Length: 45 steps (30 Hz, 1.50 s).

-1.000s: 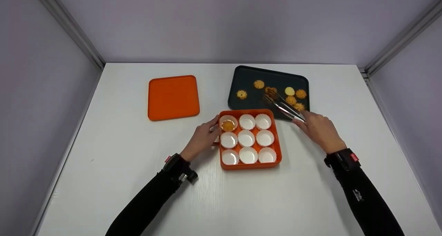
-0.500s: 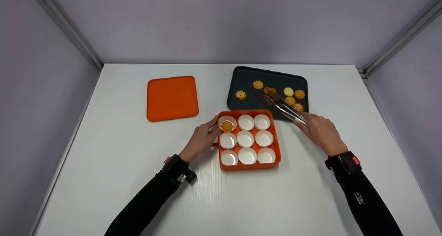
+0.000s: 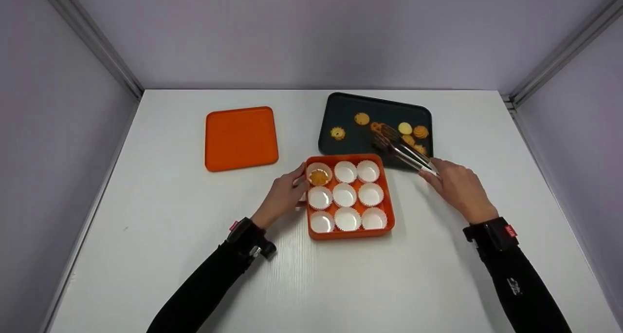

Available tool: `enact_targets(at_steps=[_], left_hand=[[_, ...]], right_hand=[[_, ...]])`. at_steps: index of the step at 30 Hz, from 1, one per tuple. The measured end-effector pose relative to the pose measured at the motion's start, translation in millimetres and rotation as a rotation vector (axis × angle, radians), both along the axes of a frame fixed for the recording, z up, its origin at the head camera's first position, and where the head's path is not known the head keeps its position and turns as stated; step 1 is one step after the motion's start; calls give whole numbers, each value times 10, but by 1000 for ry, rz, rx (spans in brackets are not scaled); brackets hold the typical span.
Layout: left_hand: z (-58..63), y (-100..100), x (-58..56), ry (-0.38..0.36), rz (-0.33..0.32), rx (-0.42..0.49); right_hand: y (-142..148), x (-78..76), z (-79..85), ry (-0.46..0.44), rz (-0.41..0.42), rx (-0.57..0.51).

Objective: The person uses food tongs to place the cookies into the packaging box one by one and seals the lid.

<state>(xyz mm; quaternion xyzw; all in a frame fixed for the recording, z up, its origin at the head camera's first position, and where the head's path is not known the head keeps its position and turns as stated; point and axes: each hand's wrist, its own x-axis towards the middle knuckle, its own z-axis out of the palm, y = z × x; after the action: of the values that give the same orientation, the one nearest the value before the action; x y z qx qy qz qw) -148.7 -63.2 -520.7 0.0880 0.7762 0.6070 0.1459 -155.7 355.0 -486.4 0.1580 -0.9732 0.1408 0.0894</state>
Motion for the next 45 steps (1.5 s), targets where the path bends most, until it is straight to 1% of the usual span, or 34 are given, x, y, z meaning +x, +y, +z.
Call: enact_targets(at_steps=[6,9,13,15,21,27,31,41,44,45], left_hand=[[1,-2,2,-2,8,-2],[2,-2,2,-4,2,7],[10,0,7,2,-3,-1],[13,2,9,5,-2,-9],[12,4,12,9,0,-22],[5,10,6,24,10,-28],[11,14,7,28,11,-33],[13,15,7,-3,12,-19],[12,10,6,4,5,-8],[15,8,5,21,4,-26]], right_hand=[[-17,54,91,-14,-14,-9],[-33,86,137,-31,-21,-2],[-56,143,188,-34,-20,-2],[-63,176,210,-15,-13,-6],[-88,283,289,91,34,-4],[-135,380,364,93,54,16],[-174,427,383,89,79,26],[-294,509,362,71,118,44],[-329,520,339,49,121,43],[-339,522,331,42,121,43]])
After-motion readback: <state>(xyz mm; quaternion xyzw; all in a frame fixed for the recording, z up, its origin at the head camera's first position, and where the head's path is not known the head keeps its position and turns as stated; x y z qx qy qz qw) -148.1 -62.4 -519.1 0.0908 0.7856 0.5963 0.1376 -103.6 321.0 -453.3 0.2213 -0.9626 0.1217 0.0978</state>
